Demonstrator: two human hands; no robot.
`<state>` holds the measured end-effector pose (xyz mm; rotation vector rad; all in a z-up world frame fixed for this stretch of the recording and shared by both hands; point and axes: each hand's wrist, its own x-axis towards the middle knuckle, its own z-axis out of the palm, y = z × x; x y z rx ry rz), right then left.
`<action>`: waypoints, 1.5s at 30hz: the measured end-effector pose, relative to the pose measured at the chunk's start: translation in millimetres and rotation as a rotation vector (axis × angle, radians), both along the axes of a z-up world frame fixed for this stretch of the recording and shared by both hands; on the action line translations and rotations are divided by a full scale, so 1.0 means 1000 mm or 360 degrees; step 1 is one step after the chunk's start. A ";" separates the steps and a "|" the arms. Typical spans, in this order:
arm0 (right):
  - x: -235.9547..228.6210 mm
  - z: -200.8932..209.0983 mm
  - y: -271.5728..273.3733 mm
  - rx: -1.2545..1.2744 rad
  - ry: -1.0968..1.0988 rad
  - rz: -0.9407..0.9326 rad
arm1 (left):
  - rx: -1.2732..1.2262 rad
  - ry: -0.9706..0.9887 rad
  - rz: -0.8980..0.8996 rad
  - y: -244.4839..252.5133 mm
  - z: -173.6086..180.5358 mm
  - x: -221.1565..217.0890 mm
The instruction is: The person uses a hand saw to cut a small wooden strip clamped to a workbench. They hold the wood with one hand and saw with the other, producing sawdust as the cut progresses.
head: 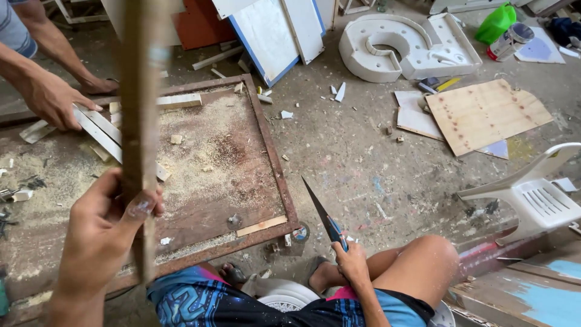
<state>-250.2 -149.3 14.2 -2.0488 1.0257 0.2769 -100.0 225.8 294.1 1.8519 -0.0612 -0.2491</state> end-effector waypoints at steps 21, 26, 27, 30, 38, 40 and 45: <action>-0.003 0.018 0.004 0.0161 -0.0030 -0.0142 | -0.1412 0.0234 0.0663 -0.035 -0.150 -0.006; -0.003 0.017 0.005 0.0119 0.0025 -0.0101 | -0.1311 0.0425 0.1069 -0.048 -0.181 0.011; -0.003 0.017 0.006 0.0137 0.0008 -0.0120 | -0.1247 0.0417 0.1167 -0.053 -0.182 0.011; -0.002 0.017 0.006 0.0137 -0.0003 -0.0128 | -0.1119 0.0444 0.1364 -0.064 -0.196 0.016; -0.003 0.012 0.004 0.0044 0.0021 -0.0021 | -0.0848 0.0790 0.1176 -0.098 -0.165 -0.014; 0.002 0.026 0.011 0.0217 0.0017 -0.0141 | -0.1070 0.0747 0.0983 -0.108 -0.179 -0.019; 0.000 0.015 0.011 0.0122 0.0012 -0.0081 | -0.1396 0.0722 0.0983 -0.114 -0.202 -0.007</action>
